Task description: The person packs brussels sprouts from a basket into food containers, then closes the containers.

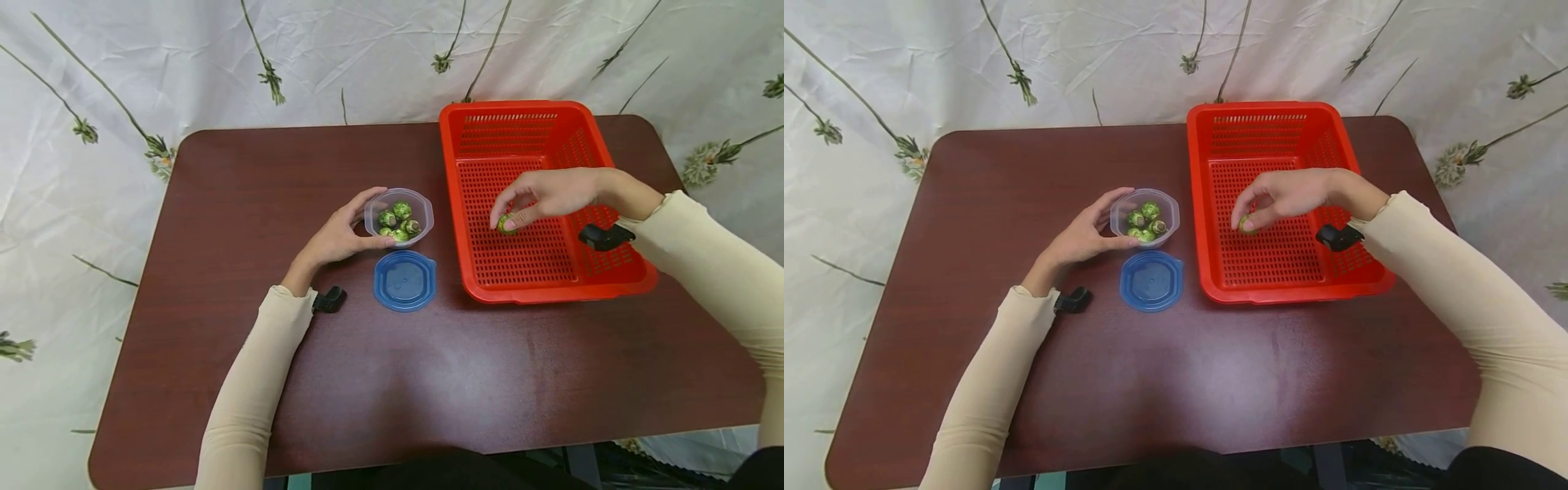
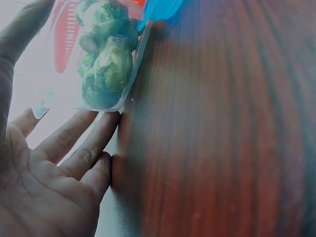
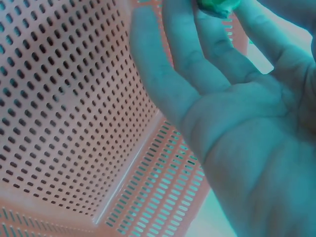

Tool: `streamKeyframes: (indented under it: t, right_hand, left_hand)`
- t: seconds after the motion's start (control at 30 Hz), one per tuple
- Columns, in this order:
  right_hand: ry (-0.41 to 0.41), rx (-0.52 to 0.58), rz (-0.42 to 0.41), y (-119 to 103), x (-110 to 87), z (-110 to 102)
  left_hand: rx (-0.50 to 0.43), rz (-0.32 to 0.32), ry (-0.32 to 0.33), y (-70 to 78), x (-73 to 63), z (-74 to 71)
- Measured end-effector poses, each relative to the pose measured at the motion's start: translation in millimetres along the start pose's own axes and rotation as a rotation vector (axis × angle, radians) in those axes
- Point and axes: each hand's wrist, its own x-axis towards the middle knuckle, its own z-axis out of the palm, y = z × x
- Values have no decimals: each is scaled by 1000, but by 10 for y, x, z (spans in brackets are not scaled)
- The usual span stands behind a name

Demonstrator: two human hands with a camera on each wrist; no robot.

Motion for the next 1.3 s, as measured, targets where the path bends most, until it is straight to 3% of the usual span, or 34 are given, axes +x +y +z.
streamKeyframes:
  t: [0.17, 0.4, 0.8, 1.3]
  right_hand:
    - [56, -8, -39, -79, 13, 2]
    - [144, -32, -100, -206, 37, -27]
    - [215, -20, -212, -413, 203, -14]
    - [263, -108, -255, -597, 461, 40]
  left_hand:
    - [-3, 1, 2, 2, -12, -1]
    - [-3, 22, 23, -359, 120, 14]
    - [15, 23, 35, -375, 104, 1]
    - [-8, 21, 20, -362, 127, 7]
